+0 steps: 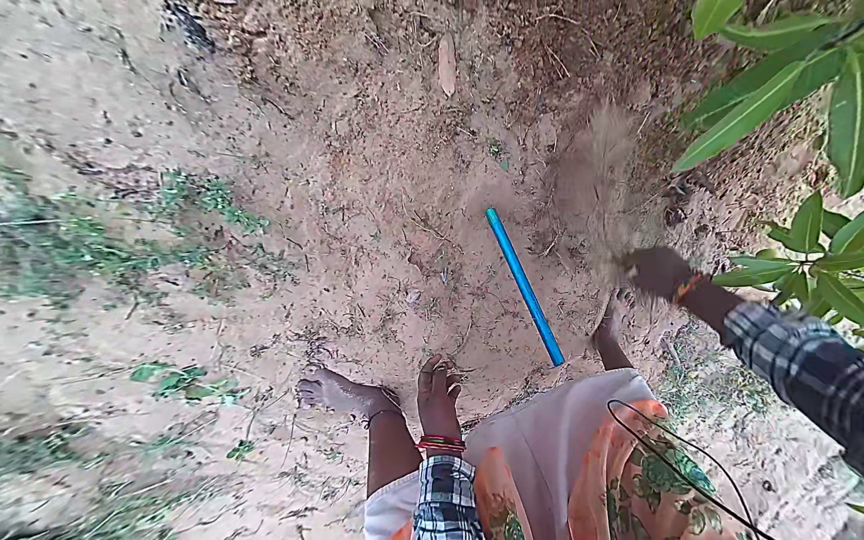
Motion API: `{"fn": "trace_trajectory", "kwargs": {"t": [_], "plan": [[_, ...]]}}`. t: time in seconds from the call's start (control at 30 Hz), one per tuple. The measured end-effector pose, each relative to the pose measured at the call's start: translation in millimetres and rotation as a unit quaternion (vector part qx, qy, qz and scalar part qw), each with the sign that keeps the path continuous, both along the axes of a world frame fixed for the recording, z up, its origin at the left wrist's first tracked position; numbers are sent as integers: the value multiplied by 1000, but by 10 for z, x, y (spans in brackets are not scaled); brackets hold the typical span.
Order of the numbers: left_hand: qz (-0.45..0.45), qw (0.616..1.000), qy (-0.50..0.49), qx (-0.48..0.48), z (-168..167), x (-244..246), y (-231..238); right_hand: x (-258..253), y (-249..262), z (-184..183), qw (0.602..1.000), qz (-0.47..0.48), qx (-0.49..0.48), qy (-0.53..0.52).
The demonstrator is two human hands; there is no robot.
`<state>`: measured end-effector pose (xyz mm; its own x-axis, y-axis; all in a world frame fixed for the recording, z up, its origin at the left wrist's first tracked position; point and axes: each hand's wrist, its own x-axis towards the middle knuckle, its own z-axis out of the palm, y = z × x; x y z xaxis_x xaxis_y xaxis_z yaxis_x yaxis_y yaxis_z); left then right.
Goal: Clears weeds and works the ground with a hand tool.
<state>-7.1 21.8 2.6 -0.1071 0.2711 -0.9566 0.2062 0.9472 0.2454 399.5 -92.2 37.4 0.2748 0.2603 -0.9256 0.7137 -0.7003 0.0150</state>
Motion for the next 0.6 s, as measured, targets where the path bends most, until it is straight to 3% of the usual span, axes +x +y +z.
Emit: {"fn": "trace_trajectory", "kwargs": {"t": [0.1, 0.17, 0.23, 0.37, 0.43, 0.5, 0.6], "plan": [[3, 1000, -1, -3, -3, 21, -3, -427, -303, 214, 991, 43, -88, 88], [3, 1000, -1, -3, -3, 24, 36, -467, -425, 86, 990, 47, -115, 70], [2, 1000, 2, -4, 2, 33, 54, -294, -431, -191, 996, 47, -73, 15], [4, 1000, 5, 2, 2, 2, 38, 266, 430, -685, 992, 7, 36, -123], [2, 1000, 2, 5, 4, -2, 19, 513, 886, -855, 982, -81, 51, -163], [3, 1000, 3, 4, 11, 19, -6, 705, 1127, -1084, 971, -187, 62, -138], [3, 1000, 5, 4, 14, 6, -17, 634, 1164, -1555, 972, -151, 111, -142]]}}
